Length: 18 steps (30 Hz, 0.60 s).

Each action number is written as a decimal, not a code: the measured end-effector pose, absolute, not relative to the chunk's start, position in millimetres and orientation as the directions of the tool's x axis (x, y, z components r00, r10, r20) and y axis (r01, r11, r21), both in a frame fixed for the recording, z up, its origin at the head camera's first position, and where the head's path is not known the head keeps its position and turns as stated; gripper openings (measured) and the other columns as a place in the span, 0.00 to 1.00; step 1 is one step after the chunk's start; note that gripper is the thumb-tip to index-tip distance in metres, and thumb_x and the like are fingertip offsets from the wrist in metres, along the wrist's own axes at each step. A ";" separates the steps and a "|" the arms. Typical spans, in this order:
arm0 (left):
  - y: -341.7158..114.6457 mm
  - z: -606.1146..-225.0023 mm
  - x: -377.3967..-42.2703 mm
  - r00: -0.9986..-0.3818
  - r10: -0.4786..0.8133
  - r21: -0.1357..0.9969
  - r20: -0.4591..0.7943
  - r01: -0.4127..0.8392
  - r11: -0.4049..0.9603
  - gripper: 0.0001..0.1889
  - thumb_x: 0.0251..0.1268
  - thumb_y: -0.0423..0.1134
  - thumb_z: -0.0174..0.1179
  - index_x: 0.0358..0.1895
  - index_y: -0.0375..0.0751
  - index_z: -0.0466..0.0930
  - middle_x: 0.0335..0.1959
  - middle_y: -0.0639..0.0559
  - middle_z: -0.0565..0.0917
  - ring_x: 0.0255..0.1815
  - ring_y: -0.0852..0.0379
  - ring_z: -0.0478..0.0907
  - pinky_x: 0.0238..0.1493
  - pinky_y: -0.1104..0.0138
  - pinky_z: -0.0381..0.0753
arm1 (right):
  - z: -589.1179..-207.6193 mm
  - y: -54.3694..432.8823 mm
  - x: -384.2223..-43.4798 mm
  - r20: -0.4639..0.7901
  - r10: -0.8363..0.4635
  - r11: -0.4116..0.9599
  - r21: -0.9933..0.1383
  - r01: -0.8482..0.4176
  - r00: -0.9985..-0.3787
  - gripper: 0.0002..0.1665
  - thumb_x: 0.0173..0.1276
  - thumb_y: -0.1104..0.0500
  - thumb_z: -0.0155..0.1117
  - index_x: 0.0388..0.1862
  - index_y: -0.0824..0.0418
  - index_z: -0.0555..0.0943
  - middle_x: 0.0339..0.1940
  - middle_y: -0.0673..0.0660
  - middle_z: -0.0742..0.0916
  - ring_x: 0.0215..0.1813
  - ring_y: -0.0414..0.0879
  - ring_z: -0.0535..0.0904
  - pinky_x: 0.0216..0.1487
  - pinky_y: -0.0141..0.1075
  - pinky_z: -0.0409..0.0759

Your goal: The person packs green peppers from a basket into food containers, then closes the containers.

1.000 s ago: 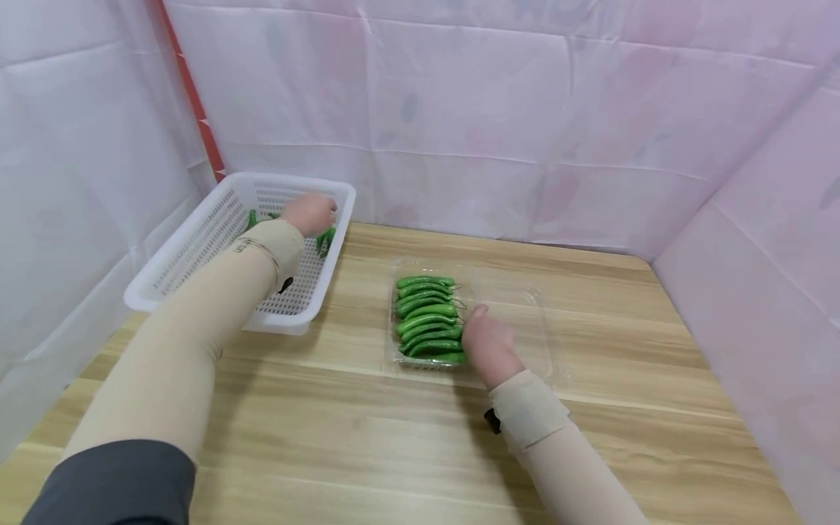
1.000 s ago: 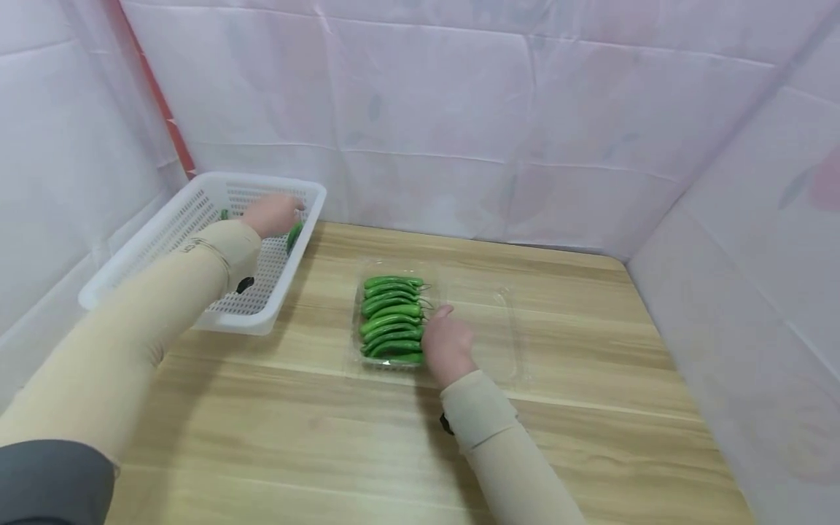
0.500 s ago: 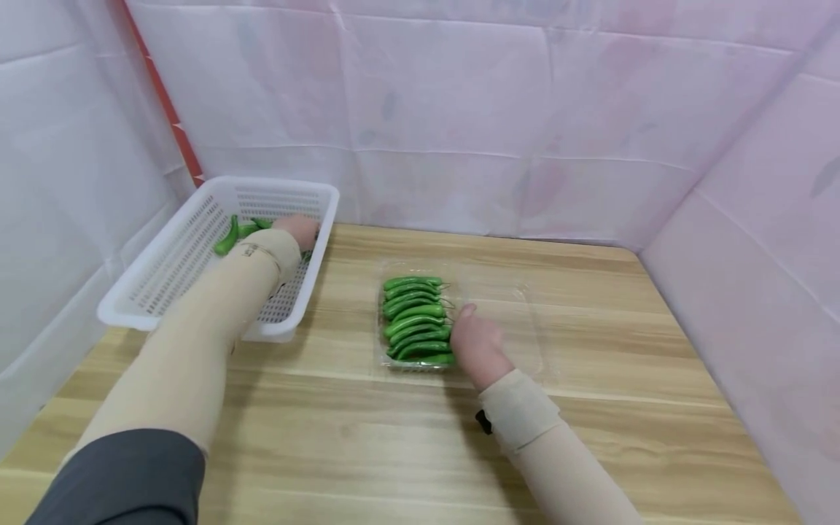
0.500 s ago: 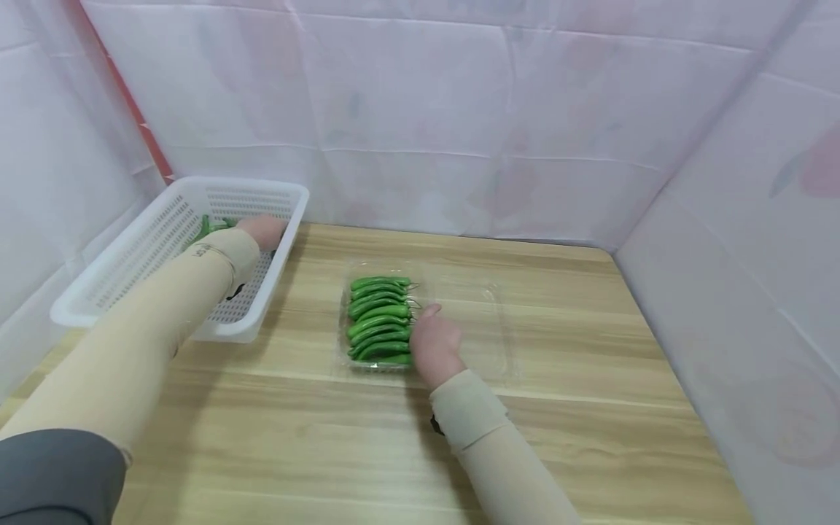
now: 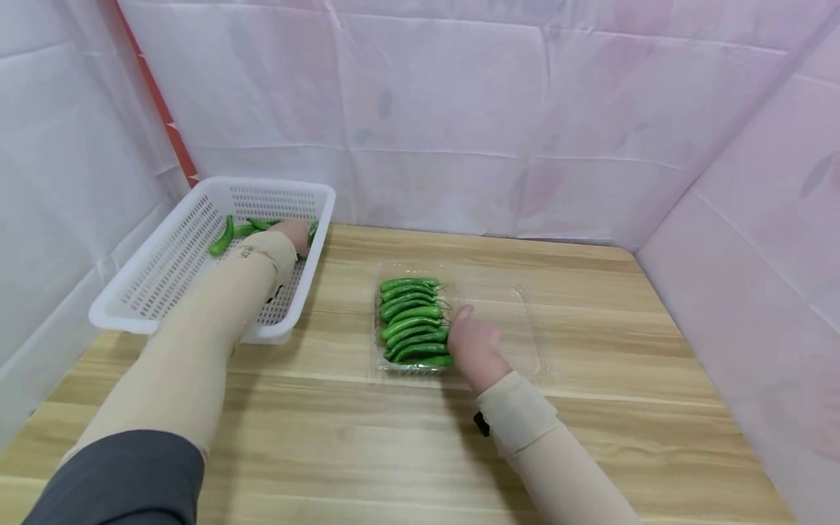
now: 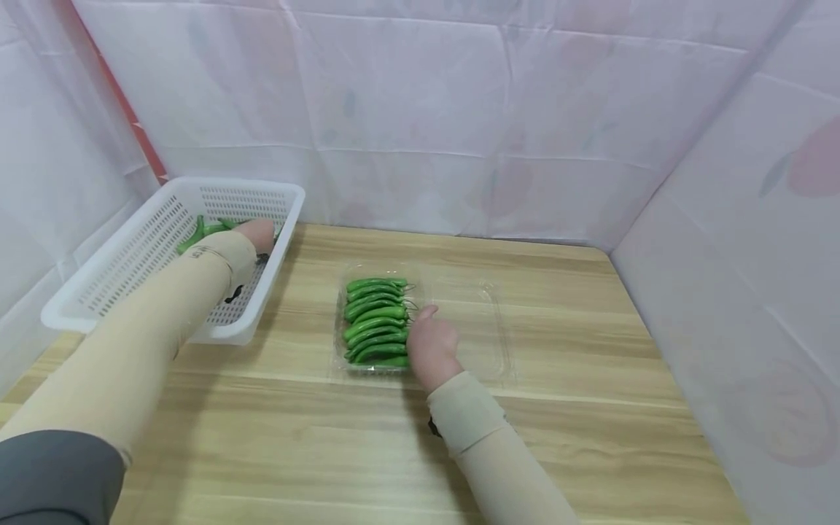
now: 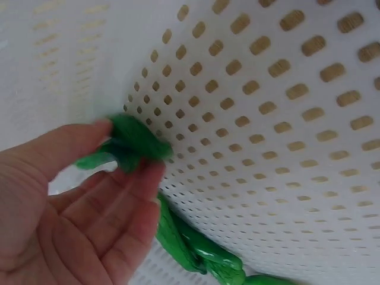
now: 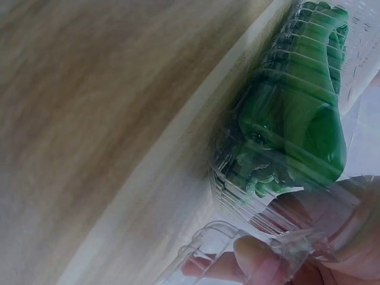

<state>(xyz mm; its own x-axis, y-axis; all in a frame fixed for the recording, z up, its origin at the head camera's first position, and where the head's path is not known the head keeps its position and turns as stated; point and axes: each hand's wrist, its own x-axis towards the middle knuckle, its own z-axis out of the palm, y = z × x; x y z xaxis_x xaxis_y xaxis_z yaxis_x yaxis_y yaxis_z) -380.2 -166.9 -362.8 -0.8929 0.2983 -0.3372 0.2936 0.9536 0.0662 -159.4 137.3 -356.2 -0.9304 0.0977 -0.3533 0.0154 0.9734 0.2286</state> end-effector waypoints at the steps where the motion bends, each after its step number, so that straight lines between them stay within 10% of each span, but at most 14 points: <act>1: -168.9 -362.5 -379.3 -0.893 0.300 0.055 -0.336 0.300 0.952 0.11 0.55 0.30 0.56 0.38 0.23 0.77 0.41 0.30 0.79 0.40 0.42 0.77 0.45 0.53 0.76 | -355.7 137.1 -159.5 -0.350 0.094 0.974 0.225 0.014 -0.932 0.31 0.70 0.66 0.41 0.70 0.73 0.51 0.09 0.49 0.69 0.13 0.38 0.60 0.15 0.28 0.61; 18: -200.3 -336.2 -360.5 -0.910 0.234 0.006 -0.341 0.246 0.969 0.08 0.57 0.34 0.60 0.27 0.32 0.76 0.24 0.44 0.77 0.26 0.51 0.71 0.33 0.60 0.73 | -357.9 138.3 -164.6 -0.346 0.073 0.981 0.195 0.004 -0.935 0.31 0.70 0.66 0.41 0.70 0.75 0.50 0.09 0.50 0.70 0.13 0.40 0.62 0.16 0.29 0.63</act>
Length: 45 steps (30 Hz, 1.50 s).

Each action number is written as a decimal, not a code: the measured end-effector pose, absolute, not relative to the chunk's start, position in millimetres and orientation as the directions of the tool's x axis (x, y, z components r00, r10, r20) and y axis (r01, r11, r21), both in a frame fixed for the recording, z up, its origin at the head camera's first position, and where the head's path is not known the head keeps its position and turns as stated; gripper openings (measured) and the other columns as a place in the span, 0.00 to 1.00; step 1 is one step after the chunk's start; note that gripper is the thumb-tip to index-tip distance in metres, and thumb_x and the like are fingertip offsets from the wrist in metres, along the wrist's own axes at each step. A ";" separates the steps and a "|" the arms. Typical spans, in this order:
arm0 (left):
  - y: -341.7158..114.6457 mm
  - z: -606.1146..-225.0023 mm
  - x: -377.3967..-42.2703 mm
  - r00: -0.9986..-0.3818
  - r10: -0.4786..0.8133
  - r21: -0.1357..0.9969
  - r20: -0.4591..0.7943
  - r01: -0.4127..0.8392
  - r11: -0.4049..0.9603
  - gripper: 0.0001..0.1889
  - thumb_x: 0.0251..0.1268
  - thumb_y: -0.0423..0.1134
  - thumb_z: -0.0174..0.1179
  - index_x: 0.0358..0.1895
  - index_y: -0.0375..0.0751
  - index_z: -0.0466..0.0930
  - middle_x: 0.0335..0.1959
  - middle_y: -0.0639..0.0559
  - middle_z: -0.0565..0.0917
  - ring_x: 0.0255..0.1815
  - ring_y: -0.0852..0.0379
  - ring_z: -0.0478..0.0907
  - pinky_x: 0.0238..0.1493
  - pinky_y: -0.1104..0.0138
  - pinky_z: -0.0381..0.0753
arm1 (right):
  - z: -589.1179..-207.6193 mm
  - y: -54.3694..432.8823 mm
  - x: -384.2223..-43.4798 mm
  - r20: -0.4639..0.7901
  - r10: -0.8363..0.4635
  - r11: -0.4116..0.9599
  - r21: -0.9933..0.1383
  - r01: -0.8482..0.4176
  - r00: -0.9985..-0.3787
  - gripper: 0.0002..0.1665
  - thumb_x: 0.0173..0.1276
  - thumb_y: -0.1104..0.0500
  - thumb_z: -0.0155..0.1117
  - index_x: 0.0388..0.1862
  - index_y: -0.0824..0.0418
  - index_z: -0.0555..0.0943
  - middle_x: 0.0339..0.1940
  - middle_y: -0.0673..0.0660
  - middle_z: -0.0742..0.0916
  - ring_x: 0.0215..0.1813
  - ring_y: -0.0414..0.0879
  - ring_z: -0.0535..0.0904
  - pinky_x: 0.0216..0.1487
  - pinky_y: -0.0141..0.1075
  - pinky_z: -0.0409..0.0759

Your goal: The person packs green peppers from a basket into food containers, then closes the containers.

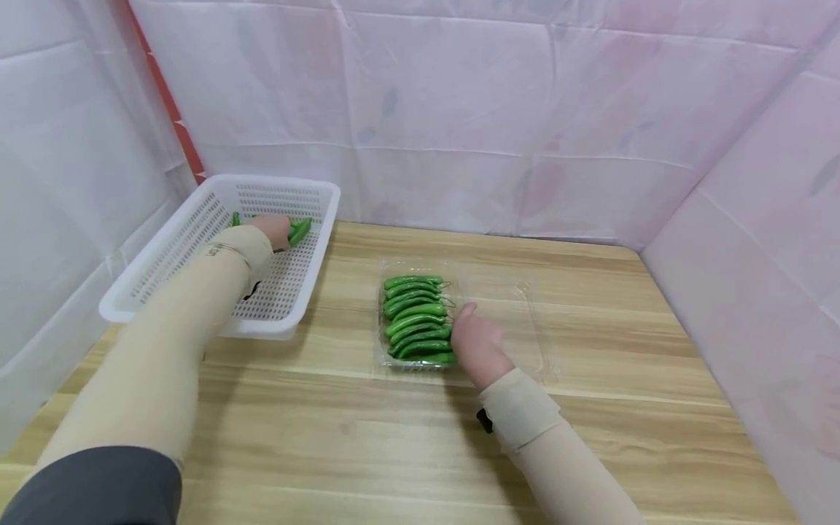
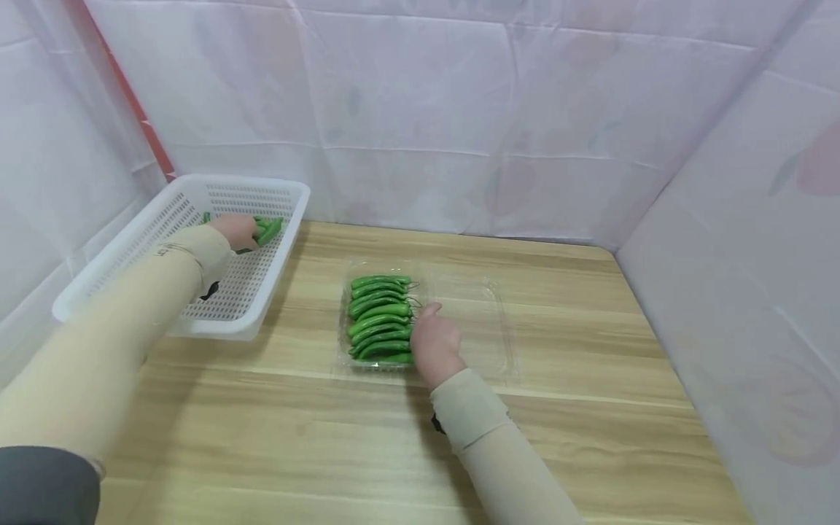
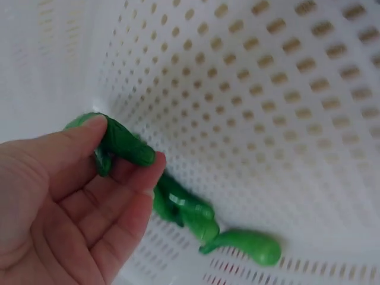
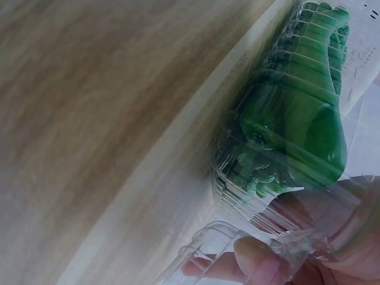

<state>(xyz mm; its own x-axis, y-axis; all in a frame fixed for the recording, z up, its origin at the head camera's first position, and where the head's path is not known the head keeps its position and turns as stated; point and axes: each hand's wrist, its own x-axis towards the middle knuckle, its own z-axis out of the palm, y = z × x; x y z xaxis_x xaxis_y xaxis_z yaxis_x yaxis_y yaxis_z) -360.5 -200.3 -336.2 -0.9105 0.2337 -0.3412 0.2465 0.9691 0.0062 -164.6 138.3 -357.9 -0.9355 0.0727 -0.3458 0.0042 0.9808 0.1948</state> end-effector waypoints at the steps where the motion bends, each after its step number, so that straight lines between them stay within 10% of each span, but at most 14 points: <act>1: -201.1 -331.6 -358.4 -0.910 0.236 0.005 -0.342 0.250 0.968 0.08 0.58 0.34 0.60 0.25 0.33 0.76 0.23 0.45 0.76 0.25 0.52 0.69 0.31 0.61 0.71 | -358.0 138.7 -165.2 -0.345 0.073 0.981 0.193 0.005 -0.936 0.31 0.70 0.67 0.41 0.70 0.75 0.50 0.09 0.49 0.70 0.13 0.39 0.61 0.16 0.29 0.63; 35: -135.2 -232.9 -242.5 -0.810 0.575 0.088 -0.119 0.568 0.818 0.08 0.64 0.37 0.57 0.26 0.43 0.76 0.22 0.51 0.74 0.24 0.54 0.70 0.26 0.63 0.72 | -355.3 153.5 -184.9 -0.368 0.094 0.986 0.163 0.035 -0.925 0.31 0.69 0.68 0.38 0.69 0.77 0.48 0.09 0.50 0.69 0.13 0.39 0.61 0.15 0.29 0.65; 45: -74.3 -259.6 -204.5 -0.624 0.775 0.055 -0.099 0.774 0.631 0.05 0.64 0.38 0.58 0.30 0.44 0.80 0.29 0.52 0.81 0.29 0.55 0.78 0.32 0.64 0.79 | -357.0 155.3 -190.1 -0.360 0.118 0.988 0.137 0.072 -0.926 0.30 0.70 0.68 0.37 0.69 0.77 0.48 0.11 0.53 0.74 0.15 0.42 0.67 0.18 0.33 0.71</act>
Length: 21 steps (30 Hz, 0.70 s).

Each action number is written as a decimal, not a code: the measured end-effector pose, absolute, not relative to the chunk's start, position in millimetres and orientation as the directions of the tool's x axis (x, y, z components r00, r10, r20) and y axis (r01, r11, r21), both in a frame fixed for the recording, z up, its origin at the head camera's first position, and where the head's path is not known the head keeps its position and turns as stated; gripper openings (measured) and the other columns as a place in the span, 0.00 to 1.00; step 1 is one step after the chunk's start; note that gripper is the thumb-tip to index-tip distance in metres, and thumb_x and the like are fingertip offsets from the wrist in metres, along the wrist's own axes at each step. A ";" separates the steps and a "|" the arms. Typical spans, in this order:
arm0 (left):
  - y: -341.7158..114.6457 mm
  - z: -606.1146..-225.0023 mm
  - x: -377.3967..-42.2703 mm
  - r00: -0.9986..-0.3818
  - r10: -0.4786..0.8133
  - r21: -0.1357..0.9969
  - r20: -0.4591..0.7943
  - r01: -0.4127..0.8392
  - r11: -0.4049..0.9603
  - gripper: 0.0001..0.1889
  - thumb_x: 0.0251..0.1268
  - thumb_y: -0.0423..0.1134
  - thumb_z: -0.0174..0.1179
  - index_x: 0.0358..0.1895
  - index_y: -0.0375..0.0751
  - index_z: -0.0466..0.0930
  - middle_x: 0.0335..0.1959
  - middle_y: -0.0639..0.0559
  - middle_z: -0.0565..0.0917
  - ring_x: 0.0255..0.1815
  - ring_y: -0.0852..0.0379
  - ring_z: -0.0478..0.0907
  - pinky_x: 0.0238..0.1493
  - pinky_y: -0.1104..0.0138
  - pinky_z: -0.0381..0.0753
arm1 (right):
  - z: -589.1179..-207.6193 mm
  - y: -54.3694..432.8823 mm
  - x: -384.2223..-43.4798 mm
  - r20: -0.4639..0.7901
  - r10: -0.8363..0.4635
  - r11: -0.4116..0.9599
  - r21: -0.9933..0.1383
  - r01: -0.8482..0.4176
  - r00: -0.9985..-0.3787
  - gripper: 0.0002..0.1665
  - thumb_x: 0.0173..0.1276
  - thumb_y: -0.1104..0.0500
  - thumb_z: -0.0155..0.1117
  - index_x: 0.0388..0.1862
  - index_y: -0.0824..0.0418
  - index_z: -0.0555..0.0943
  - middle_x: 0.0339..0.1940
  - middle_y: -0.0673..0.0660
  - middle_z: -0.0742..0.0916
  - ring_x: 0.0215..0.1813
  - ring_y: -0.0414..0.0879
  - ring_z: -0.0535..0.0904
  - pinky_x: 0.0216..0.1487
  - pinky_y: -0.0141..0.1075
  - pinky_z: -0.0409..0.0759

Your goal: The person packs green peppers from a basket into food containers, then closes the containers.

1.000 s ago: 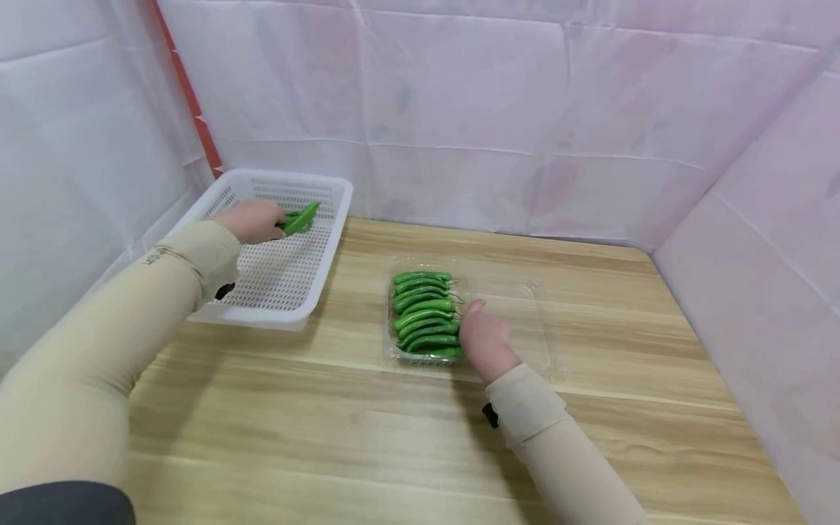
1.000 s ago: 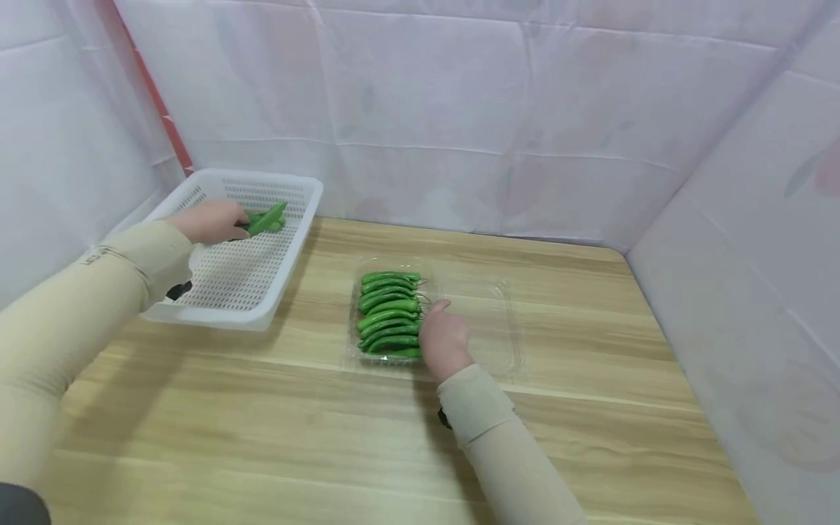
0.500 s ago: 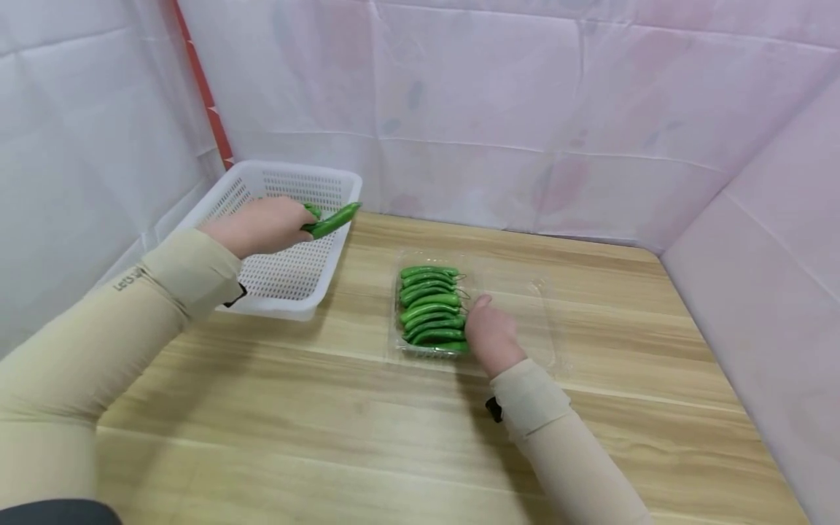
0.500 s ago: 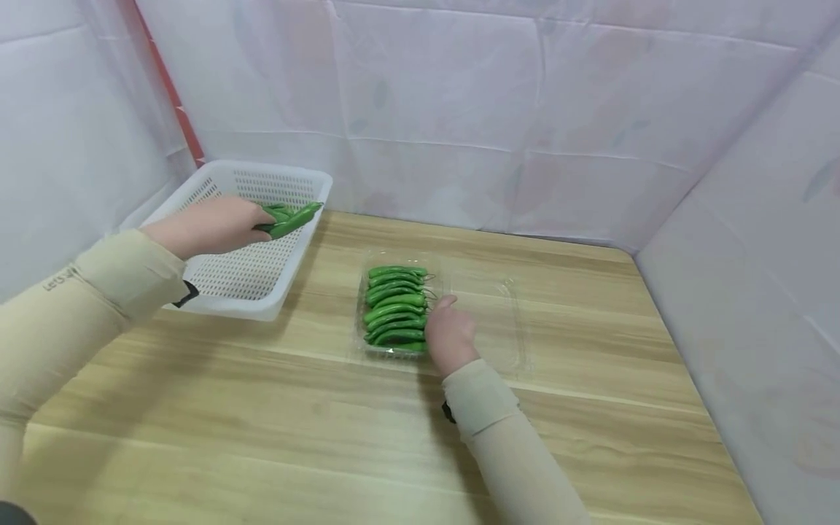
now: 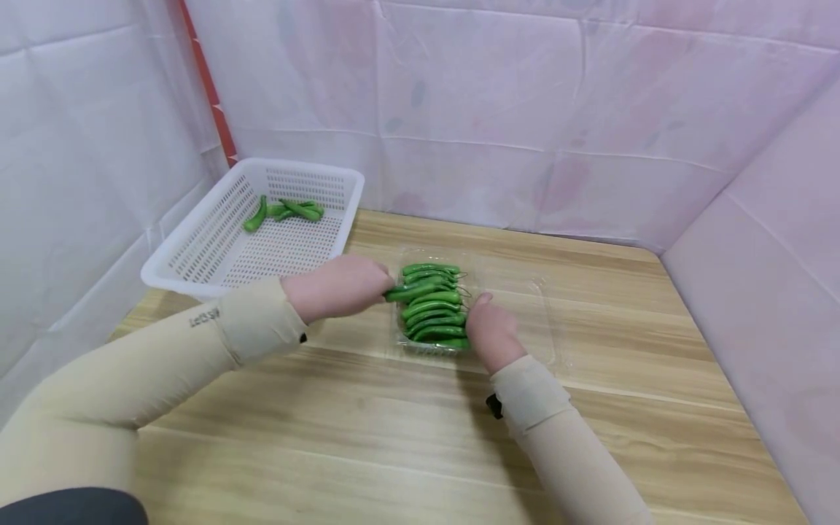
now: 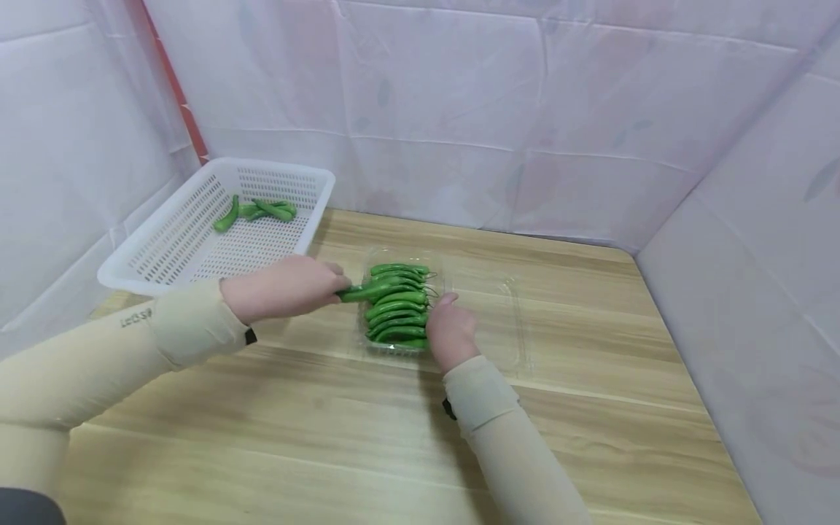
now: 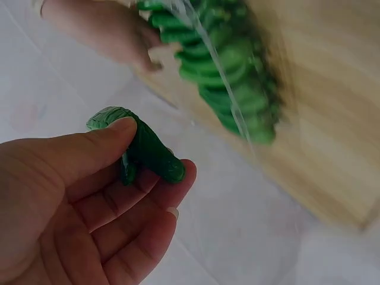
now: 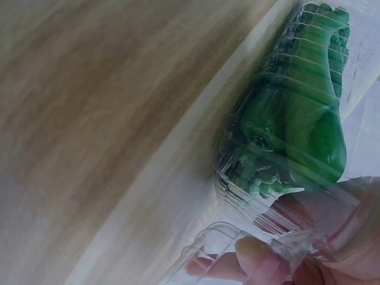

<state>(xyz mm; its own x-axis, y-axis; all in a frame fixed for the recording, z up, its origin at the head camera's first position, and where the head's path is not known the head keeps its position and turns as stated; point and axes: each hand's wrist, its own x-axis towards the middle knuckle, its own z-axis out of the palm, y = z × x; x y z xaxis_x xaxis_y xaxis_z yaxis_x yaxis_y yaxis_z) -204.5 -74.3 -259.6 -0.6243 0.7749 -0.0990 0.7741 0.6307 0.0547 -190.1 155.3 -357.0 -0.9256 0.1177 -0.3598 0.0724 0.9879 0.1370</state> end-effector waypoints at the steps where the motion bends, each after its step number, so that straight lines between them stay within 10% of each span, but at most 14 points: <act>1: -69.7 -263.3 -202.1 -0.599 0.795 0.032 -0.096 0.796 0.604 0.06 0.64 0.38 0.58 0.30 0.44 0.80 0.28 0.52 0.81 0.29 0.54 0.78 0.32 0.64 0.79 | -356.9 155.3 -190.4 -0.358 0.120 0.988 0.136 0.075 -0.926 0.30 0.70 0.68 0.37 0.69 0.77 0.48 0.11 0.54 0.74 0.15 0.43 0.67 0.19 0.33 0.71; 21: -30.4 -294.7 -191.8 -0.535 0.817 -0.221 -0.214 0.841 0.493 0.11 0.63 0.27 0.53 0.29 0.45 0.82 0.32 0.53 0.82 0.26 0.62 0.75 0.24 0.68 0.78 | -359.7 155.8 -193.0 -0.369 0.125 0.988 0.128 0.083 -0.921 0.31 0.70 0.67 0.38 0.69 0.77 0.47 0.13 0.55 0.76 0.16 0.43 0.69 0.19 0.33 0.72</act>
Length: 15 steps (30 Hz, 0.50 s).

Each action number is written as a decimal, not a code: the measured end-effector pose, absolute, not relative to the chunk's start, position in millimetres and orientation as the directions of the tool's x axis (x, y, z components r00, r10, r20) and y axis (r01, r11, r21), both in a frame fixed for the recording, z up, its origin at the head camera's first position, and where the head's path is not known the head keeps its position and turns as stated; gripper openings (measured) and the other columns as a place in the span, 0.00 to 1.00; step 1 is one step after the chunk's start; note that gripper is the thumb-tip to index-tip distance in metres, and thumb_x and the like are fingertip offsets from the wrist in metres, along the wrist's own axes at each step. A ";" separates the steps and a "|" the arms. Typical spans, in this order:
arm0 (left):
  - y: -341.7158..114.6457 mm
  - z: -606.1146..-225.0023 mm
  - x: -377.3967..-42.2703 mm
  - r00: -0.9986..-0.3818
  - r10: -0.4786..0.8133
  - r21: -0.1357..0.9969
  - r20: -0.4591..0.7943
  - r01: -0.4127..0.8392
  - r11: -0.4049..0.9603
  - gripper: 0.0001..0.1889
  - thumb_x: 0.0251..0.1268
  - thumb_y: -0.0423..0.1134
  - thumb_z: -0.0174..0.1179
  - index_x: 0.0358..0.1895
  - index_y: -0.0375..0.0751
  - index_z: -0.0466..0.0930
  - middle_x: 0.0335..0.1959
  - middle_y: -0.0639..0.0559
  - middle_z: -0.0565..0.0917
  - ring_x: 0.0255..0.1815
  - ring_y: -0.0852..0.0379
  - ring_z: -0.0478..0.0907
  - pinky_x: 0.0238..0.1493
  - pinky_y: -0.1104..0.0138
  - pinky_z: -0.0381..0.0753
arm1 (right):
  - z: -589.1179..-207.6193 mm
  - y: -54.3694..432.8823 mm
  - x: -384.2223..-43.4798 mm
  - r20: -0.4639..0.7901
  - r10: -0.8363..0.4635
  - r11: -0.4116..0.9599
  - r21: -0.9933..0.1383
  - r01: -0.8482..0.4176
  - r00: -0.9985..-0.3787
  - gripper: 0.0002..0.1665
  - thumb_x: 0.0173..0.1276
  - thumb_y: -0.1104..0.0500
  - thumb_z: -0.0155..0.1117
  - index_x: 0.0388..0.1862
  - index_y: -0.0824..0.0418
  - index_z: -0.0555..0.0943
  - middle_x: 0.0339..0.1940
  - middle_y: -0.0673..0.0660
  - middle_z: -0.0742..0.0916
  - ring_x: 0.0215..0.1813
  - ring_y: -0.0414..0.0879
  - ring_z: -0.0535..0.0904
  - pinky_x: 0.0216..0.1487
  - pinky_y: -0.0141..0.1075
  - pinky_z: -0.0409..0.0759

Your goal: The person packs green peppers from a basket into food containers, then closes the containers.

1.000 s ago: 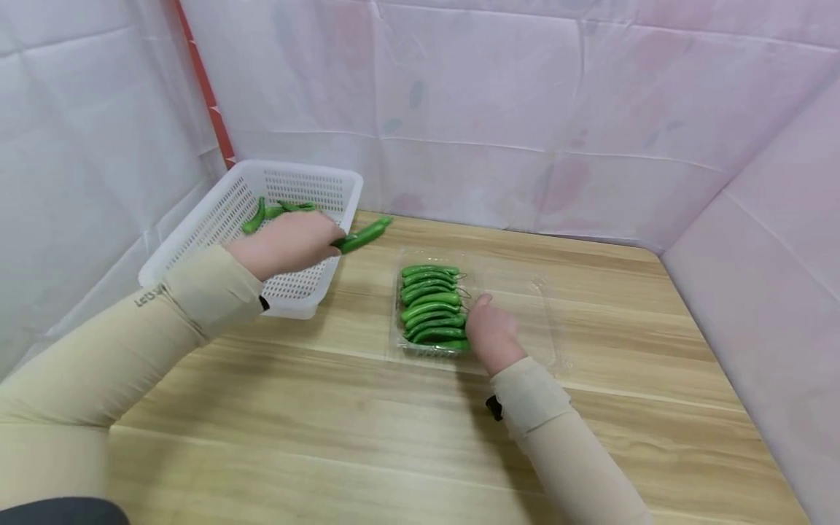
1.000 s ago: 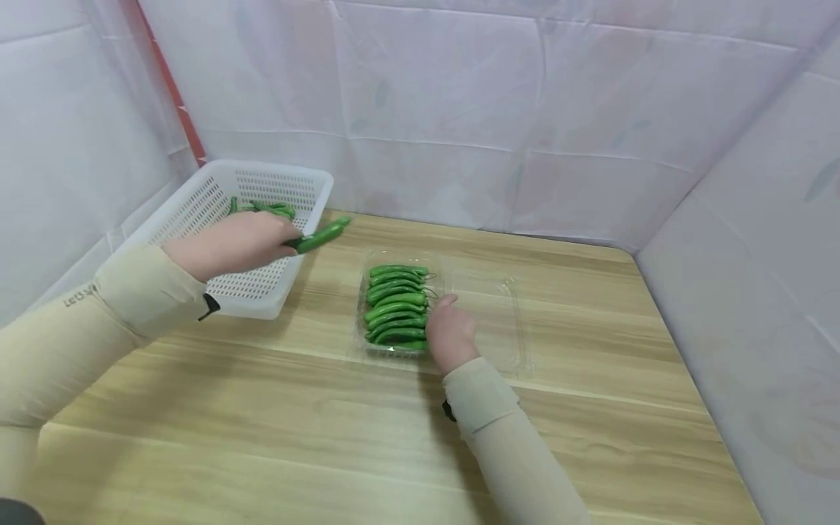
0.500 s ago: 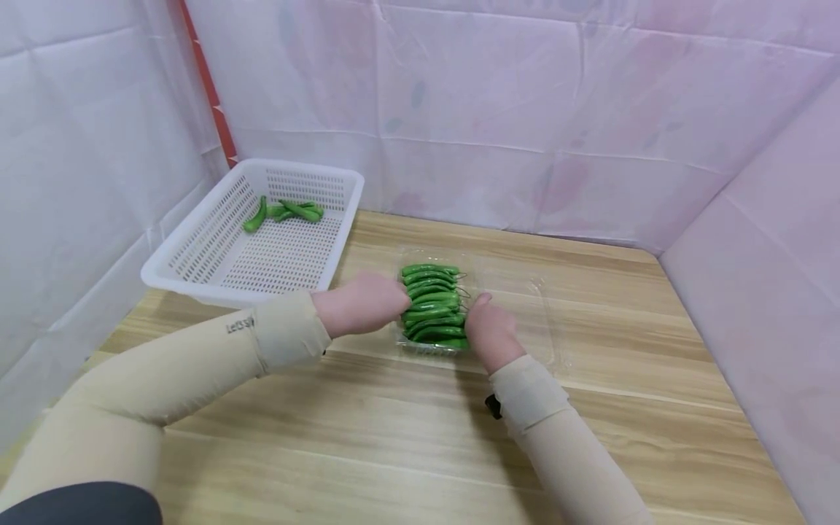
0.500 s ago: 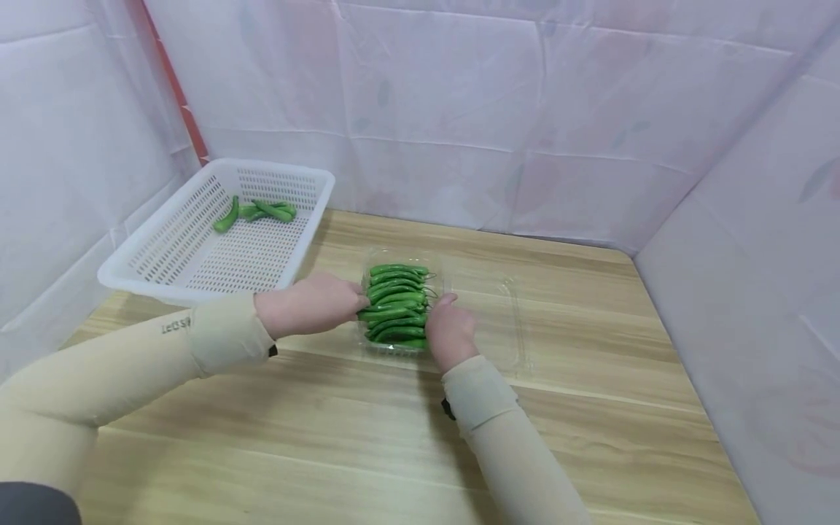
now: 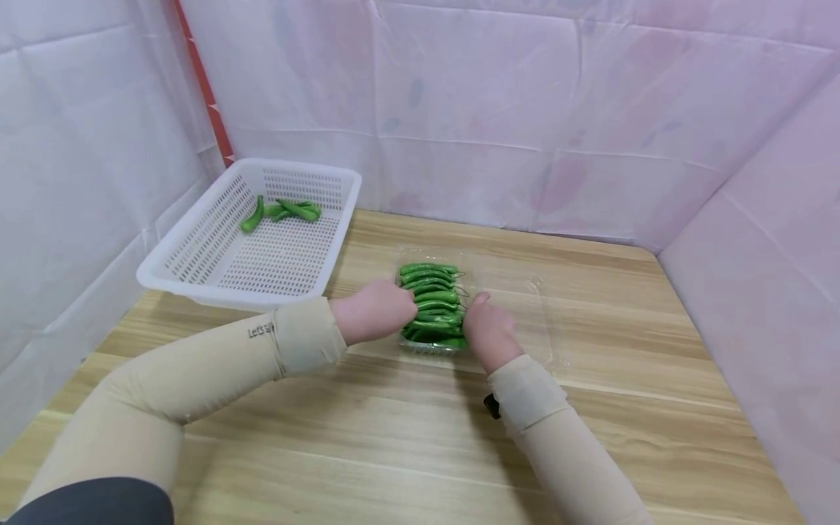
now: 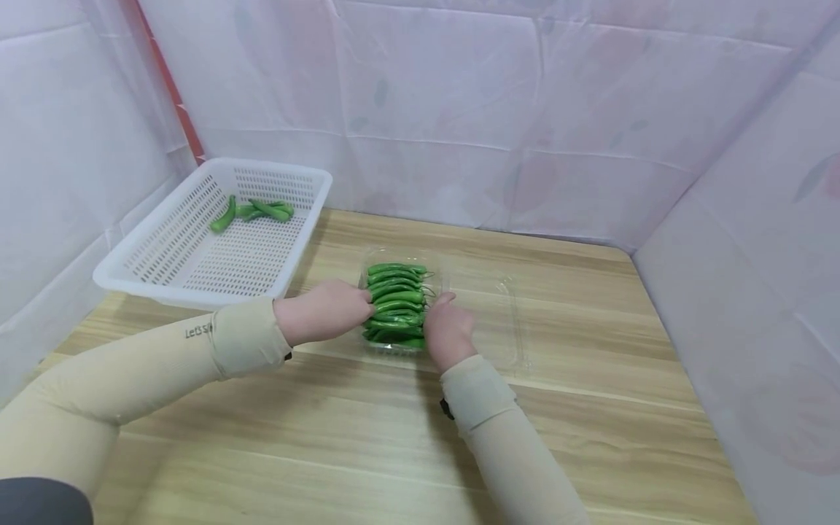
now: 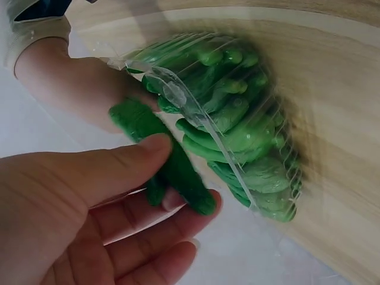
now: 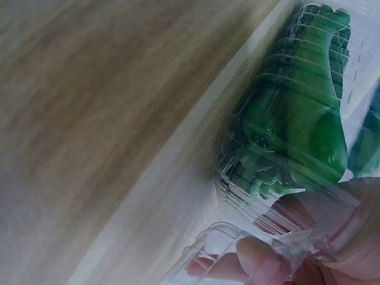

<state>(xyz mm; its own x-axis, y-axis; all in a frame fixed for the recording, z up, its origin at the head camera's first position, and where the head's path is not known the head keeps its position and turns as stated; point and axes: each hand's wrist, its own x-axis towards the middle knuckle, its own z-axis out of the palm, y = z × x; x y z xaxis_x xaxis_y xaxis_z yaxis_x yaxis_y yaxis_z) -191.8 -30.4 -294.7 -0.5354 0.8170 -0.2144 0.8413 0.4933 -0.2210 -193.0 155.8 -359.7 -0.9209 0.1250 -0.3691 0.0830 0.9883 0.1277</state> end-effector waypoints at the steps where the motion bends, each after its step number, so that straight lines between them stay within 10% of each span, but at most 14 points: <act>1: -30.5 -294.5 -191.2 -0.537 0.815 -0.230 -0.218 0.840 0.492 0.11 0.63 0.28 0.53 0.28 0.45 0.82 0.32 0.52 0.82 0.25 0.62 0.75 0.24 0.68 0.78 | -359.4 155.8 -192.9 -0.368 0.124 0.989 0.126 0.083 -0.922 0.31 0.70 0.67 0.38 0.69 0.77 0.47 0.13 0.55 0.76 0.17 0.44 0.69 0.19 0.34 0.72; 15: -13.5 -307.0 -188.8 -0.528 0.830 -0.223 -0.180 0.844 0.488 0.12 0.61 0.28 0.54 0.26 0.48 0.82 0.29 0.55 0.82 0.30 0.58 0.76 0.27 0.64 0.80 | -355.8 155.0 -191.4 -0.371 0.115 0.989 0.131 0.070 -0.921 0.30 0.71 0.66 0.37 0.69 0.77 0.48 0.13 0.56 0.77 0.17 0.44 0.70 0.20 0.34 0.71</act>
